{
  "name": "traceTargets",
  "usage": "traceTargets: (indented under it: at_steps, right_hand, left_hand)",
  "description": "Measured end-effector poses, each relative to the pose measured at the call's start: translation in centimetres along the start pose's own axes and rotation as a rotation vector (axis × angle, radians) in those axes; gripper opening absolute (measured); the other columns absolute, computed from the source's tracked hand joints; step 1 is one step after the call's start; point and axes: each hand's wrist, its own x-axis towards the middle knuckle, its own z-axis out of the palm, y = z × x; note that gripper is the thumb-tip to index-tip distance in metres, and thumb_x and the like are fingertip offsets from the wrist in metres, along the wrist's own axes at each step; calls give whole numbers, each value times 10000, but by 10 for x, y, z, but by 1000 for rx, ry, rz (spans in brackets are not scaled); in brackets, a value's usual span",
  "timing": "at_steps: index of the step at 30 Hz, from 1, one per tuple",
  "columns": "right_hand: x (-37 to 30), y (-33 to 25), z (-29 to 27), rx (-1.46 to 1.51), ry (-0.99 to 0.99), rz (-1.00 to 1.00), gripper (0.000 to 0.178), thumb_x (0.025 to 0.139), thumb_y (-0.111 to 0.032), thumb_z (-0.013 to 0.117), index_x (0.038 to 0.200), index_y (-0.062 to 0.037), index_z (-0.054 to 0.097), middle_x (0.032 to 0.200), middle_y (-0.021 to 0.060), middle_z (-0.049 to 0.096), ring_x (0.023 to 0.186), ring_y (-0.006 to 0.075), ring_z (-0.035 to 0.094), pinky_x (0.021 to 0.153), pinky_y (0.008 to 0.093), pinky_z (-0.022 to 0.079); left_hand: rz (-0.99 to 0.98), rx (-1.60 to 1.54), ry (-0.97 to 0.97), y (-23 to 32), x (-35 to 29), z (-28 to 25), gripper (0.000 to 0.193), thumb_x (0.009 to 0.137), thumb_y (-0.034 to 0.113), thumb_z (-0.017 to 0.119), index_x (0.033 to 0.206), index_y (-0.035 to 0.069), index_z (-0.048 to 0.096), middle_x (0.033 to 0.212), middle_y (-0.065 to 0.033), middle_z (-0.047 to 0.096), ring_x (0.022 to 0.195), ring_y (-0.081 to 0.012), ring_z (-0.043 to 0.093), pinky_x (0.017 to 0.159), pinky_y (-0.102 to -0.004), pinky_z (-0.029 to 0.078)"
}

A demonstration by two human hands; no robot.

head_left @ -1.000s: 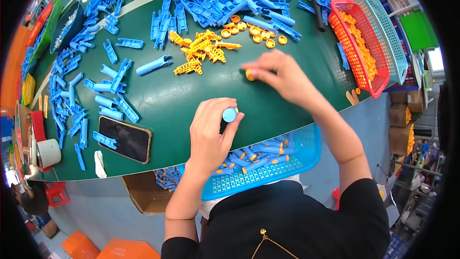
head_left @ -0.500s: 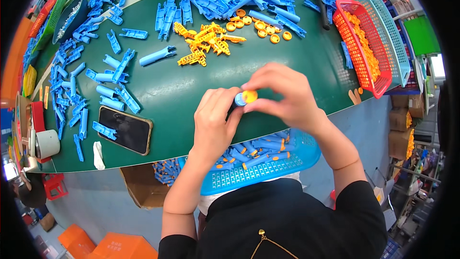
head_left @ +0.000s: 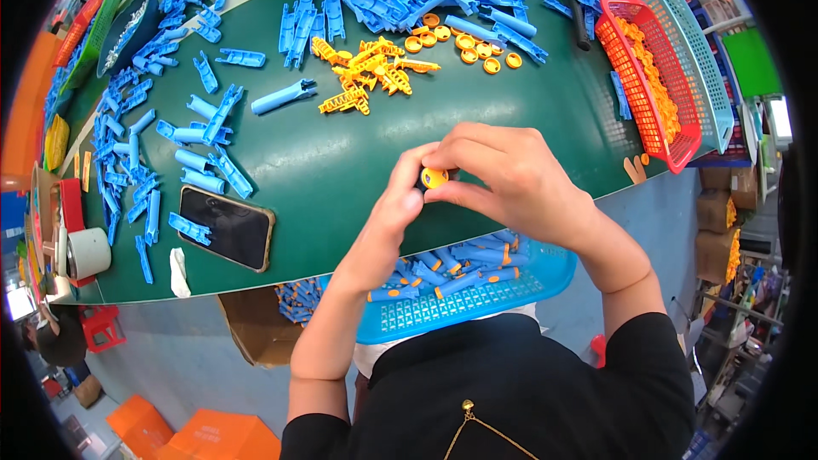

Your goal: Assembling small yellow and blue plastic toy components at a factory workbench.

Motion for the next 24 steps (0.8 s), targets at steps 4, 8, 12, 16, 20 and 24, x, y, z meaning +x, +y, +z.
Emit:
traceTargets:
  at_steps: [4, 8, 12, 16, 20, 24]
  right_hand:
    - [3, 1, -5, 38, -41, 32, 242, 704, -75, 761, 900, -12, 634, 812, 86, 609, 688, 267, 612, 585, 338, 484]
    - [8, 1, -10, 64, -67, -17, 222, 707, -77, 756, 871, -14, 620, 775, 85, 580, 674, 270, 593, 582, 346, 475]
    - [12, 4, -6, 91, -27, -65, 201, 713, -82, 755, 825, -6, 606, 731, 90, 554, 658, 274, 578, 568, 357, 457]
    - [12, 2, -9, 151, -105, 23, 185, 718, -76, 752, 807, 2, 610, 719, 98, 564, 638, 277, 573, 557, 360, 447]
    - [6, 2, -5, 128, -58, 37, 179, 731, -68, 750, 821, 11, 617, 742, 116, 598, 614, 260, 581, 563, 343, 458]
    - [-4, 12, 7, 79, -3, 37, 209, 741, -77, 758, 889, -3, 630, 746, 100, 592, 634, 217, 588, 578, 320, 470]
  left_hand:
    - [-119, -31, -46, -3, 5, 8, 602, 927, 521, 315, 1263, 26, 387, 1214, -81, 446, 1200, -170, 409, 1060, -316, 253]
    - [-96, -16, -8, -9, 6, 6, 543, 955, 474, 294, 1239, 29, 423, 1127, -66, 470, 1128, -152, 431, 1021, -325, 285]
    - [-22, 163, 59, -16, 10, 9, 457, 1015, 366, 277, 1116, -7, 521, 1038, -89, 493, 1039, -173, 480, 953, -320, 347]
    - [79, 226, 87, -22, 10, 10, 455, 1034, 325, 270, 1053, -31, 554, 1006, -115, 490, 989, -205, 501, 921, -312, 374]
    - [96, 268, 68, -14, 9, 11, 474, 1037, 339, 262, 1103, -32, 550, 1012, -130, 523, 1010, -229, 529, 934, -326, 386]
    - [118, 298, 45, -16, 12, 6, 528, 1042, 401, 252, 1145, -26, 546, 1093, -137, 568, 1092, -224, 547, 987, -327, 382]
